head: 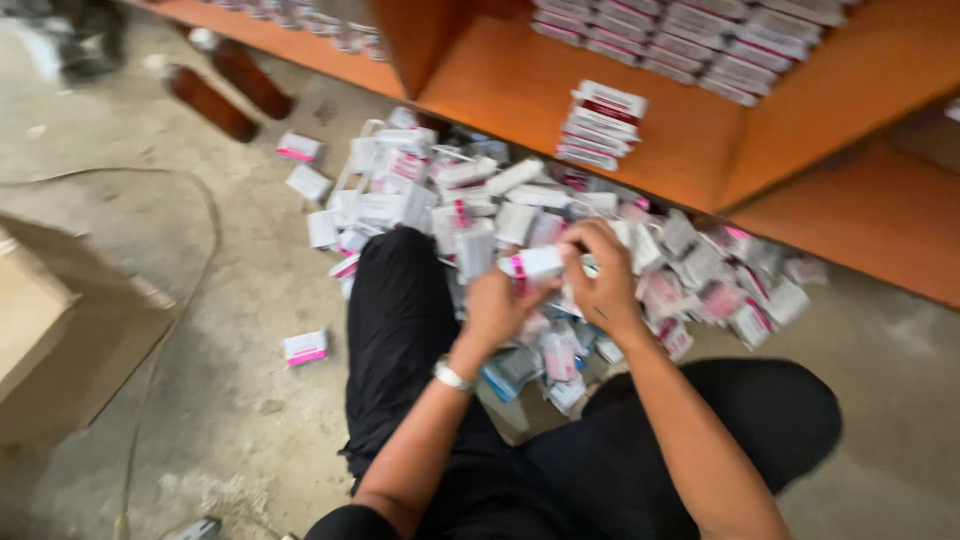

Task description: Sorting and stacking individual bars of packaged soap from a pile on the floor onto a wooden shelf.

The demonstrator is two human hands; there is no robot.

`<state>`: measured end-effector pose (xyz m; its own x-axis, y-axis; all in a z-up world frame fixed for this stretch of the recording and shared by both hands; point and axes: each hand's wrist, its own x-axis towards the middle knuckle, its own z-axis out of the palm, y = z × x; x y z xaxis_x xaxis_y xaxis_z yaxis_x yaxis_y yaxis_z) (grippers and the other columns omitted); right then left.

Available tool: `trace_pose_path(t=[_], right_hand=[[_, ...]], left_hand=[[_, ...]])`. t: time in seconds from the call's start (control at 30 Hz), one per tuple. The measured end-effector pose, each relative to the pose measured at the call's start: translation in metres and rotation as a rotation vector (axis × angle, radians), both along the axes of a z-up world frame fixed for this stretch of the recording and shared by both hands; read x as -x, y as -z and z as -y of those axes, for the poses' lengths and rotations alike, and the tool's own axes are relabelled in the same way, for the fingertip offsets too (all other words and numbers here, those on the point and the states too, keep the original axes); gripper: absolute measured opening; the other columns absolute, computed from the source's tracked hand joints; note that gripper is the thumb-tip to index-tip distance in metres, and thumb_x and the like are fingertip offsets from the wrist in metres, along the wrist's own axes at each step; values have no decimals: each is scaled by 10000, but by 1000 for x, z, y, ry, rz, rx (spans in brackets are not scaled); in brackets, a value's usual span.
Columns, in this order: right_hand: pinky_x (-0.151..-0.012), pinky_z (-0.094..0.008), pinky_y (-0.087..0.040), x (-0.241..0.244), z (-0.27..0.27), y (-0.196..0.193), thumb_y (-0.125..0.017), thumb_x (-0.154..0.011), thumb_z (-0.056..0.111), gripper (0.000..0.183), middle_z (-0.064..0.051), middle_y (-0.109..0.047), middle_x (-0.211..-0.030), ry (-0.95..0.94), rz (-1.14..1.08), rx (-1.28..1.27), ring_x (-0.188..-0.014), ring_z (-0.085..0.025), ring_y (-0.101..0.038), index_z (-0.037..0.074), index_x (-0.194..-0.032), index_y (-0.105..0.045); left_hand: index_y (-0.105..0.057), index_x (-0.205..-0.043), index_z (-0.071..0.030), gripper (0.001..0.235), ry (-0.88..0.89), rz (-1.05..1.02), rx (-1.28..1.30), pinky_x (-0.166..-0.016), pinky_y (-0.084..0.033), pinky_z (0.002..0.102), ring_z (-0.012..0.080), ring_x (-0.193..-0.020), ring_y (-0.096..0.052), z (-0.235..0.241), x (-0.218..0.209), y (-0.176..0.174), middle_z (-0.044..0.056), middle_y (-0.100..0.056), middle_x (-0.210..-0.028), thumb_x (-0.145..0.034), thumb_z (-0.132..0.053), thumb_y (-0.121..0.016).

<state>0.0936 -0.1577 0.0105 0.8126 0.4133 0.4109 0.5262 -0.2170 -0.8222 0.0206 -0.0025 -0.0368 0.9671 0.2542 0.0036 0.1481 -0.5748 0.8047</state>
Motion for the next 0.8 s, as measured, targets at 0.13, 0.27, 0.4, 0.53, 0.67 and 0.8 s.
trace_pose_path(t=[0.13,0.27,0.4,0.53,0.67,0.8], right_hand=[[-898,-300,-472,-4,6,8,-547,-1061,81,71,-71,-571,-1024,-79,13,-123,-971,-174,-564,16,-1031,-550],[-817,-250,-455,-7,10,11,-536,-1104,160,145,-9,-579,-967,-57,-166,-131,-898,-97,-519,42,-1025,-562],[-751,-219,-440,-9,10,9,-554,-1104,210,192,23,-573,-907,-66,-239,-110,-836,-53,-489,47,-1003,-575],[-745,-215,-440,-7,5,11,-550,-1099,189,174,24,-588,-898,-99,-248,-116,-828,-53,-499,45,-1007,-586],[-718,-205,-422,-10,3,21,-574,-1094,165,151,28,-586,-891,-46,-280,-128,-801,-45,-485,38,-1014,-593],[-740,-190,-448,-6,-6,13,-604,-1072,147,135,34,-601,-921,-38,-128,-76,-833,-26,-511,22,-1024,-618]], left_hand=[[-715,-1048,-6,533,16,-48,592,-622,-514,307,85,-707,-584,34,-13,56,16,-681,-794,-966,-530,-663],[-678,-1097,-39,400,-56,31,1060,-684,-489,232,29,-769,-574,49,-23,71,-68,-661,-869,-1050,-418,-557],[-641,-1117,-59,238,-76,271,1045,-667,-428,199,12,-770,-497,32,-21,47,-73,-572,-868,-1065,-289,-608],[-688,-1018,-12,230,46,336,913,-691,-470,231,42,-774,-563,6,-10,5,-10,-648,-859,-1047,-240,-680],[-700,-1000,-59,230,39,429,237,-676,-506,331,189,-768,-646,-3,6,-58,53,-687,-888,-945,-280,-731],[-634,-1010,-65,142,14,517,-41,-768,-499,437,360,-918,-622,0,8,-60,111,-636,-966,-954,-188,-675]])
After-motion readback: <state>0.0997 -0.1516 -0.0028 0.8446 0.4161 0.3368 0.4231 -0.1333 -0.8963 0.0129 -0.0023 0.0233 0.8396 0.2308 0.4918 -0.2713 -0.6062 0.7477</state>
